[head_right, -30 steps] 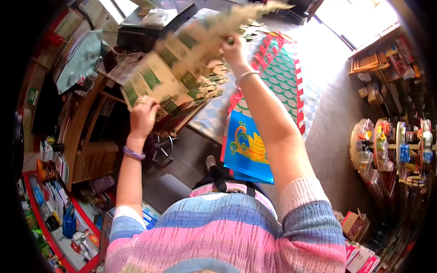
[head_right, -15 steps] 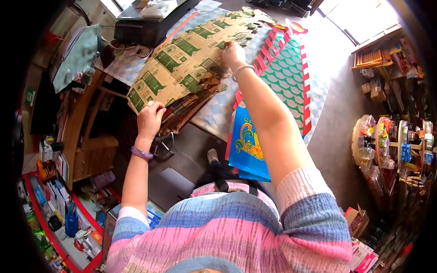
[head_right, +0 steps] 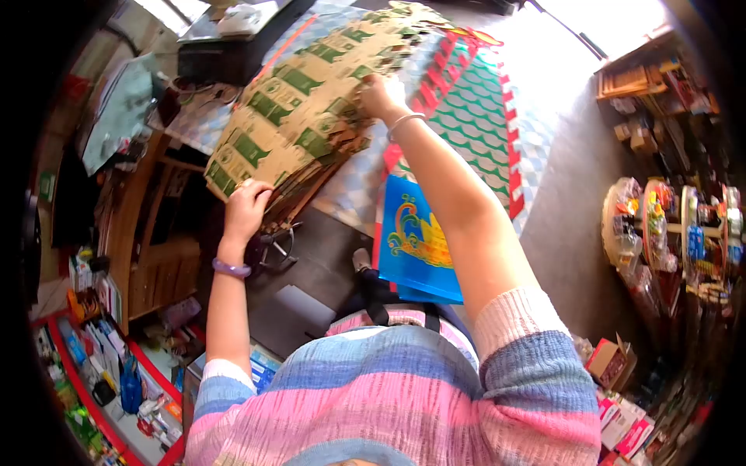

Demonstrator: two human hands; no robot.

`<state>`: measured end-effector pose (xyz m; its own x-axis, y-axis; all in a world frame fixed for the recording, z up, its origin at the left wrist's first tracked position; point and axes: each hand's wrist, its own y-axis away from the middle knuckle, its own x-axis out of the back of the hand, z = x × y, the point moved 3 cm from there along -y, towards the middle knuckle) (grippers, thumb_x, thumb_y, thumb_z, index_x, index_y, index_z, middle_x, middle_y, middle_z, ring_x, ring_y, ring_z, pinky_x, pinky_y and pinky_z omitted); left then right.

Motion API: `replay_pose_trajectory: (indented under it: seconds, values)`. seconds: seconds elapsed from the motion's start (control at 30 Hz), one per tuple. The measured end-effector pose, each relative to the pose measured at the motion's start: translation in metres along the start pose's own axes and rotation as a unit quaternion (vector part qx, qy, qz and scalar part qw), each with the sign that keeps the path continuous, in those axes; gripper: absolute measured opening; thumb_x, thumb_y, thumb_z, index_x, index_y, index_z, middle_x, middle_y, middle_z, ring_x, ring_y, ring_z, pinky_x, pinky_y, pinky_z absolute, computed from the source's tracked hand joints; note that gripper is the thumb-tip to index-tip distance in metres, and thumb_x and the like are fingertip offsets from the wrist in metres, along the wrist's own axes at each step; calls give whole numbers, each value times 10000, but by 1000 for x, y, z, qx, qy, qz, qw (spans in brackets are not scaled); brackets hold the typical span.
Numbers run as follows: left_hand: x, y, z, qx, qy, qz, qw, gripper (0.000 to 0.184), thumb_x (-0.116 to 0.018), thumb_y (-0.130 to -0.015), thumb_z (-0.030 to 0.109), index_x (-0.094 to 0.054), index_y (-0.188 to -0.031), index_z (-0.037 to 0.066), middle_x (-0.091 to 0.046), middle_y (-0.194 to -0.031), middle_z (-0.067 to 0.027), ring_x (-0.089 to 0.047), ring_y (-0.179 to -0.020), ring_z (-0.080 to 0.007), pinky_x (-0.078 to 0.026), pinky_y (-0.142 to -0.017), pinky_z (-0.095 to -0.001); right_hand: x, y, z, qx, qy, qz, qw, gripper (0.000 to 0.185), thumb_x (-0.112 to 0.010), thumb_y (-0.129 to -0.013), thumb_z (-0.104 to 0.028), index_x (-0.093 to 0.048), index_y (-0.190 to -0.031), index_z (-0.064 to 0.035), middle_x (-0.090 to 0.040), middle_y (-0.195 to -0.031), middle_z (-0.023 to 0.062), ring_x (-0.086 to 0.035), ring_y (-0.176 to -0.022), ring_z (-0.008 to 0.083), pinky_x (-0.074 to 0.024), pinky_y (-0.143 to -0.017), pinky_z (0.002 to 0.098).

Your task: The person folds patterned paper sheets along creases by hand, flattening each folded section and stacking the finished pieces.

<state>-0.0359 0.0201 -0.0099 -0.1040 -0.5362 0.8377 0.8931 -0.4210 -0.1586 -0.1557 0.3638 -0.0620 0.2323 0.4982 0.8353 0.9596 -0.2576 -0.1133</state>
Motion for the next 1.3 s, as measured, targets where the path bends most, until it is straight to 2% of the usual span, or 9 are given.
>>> replay_pose_trajectory:
  seconds: [0.17, 0.27, 0.4, 0.53, 0.83, 0.93, 1.03, 1.17, 1.3]
  values:
    - [11, 6, 68, -79, -102, 98, 987, 191, -687, -856, 193, -685, -975, 44, -650, -937, -132, -630, -801, -341, -499, -713, -435, 97, 91, 18, 6, -169, 17, 985, 344, -681, -845, -285, -687, -1145, -116, -649, -1125, 196, -591, -1085, 367, -477, -946, 424]
    - [-32, 24, 109, 43, 109, -53, 992, 338, -664, -913, 321, -640, -1031, 6, -661, -903, -147, -654, -808, -319, -508, -705, -410, 156, 169, 82, 32, -30, 206, 978, 302, -685, -862, -159, -671, -1131, -23, -665, -1046, 151, -639, -977, 280, -512, -863, 360]
    - [-105, 41, 125, 67, 165, -135, 975, 576, -584, -924, 524, -606, -1079, -30, -694, -825, -167, -667, -790, -371, -509, -723, -448, 175, 281, 179, -218, 14, 205, 954, 492, -668, -891, -343, -591, -1202, 30, -612, -1078, 179, -622, -992, 314, -503, -855, 407]
    - [-118, 36, 160, 37, 70, -194, 978, 455, -585, -943, 387, -541, -1132, -24, -682, -796, -228, -664, -778, -433, -509, -685, -516, 165, 317, 172, -295, -57, 137, 944, 592, -649, -901, -426, -577, -1212, 73, -687, -929, 193, -671, -865, 324, -529, -810, 399]
    - [-131, 63, 173, 31, 17, -203, 978, 528, -640, -897, 214, -421, -1300, -46, -683, -816, -229, -646, -772, -463, -517, -689, -518, 162, 302, 173, -360, -44, 65, 930, 630, -703, -823, -514, -639, -1103, 47, -695, -1013, 195, -680, -920, 327, -526, -846, 390]
    - [-134, 73, 174, 58, 90, -194, 975, 601, -634, -887, 144, -355, -1382, -50, -675, -880, -236, -666, -822, -413, -525, -719, -467, 156, 303, 172, -349, -281, 124, 885, 474, -763, -827, -352, -641, -1082, 27, -703, -952, 126, -676, -876, 189, -557, -752, 339]
    - [-151, 92, 163, 72, 248, -138, 956, 718, -628, -877, 120, -243, -1455, -63, -549, -1246, -347, -559, -1154, -456, -466, -964, -462, 157, 304, 162, -353, -495, 38, 793, 410, -768, -833, -258, -630, -1103, 18, -697, -963, 102, -673, -840, 164, -572, -723, 325]
    - [-155, 98, 177, 209, 490, -103, 840, 773, -516, -913, -76, -136, -1562, 102, -344, -1512, -135, -450, -1289, -191, -385, -1062, -322, 158, 297, 147, -322, -577, -9, 751, 411, -771, -809, -154, -614, -1143, 27, -694, -962, 105, -687, -816, 181, -581, -725, 322]
    - [-133, 86, 189, 200, 523, -168, 811, 758, -488, -908, -110, -186, -1563, 124, -363, -1512, -109, -461, -1281, -175, -398, -1055, -332, 165, 297, 132, -300, -621, 32, 723, 425, -737, -830, -111, -563, -1190, 35, -696, -980, 116, -695, -803, 192, -593, -717, 328]
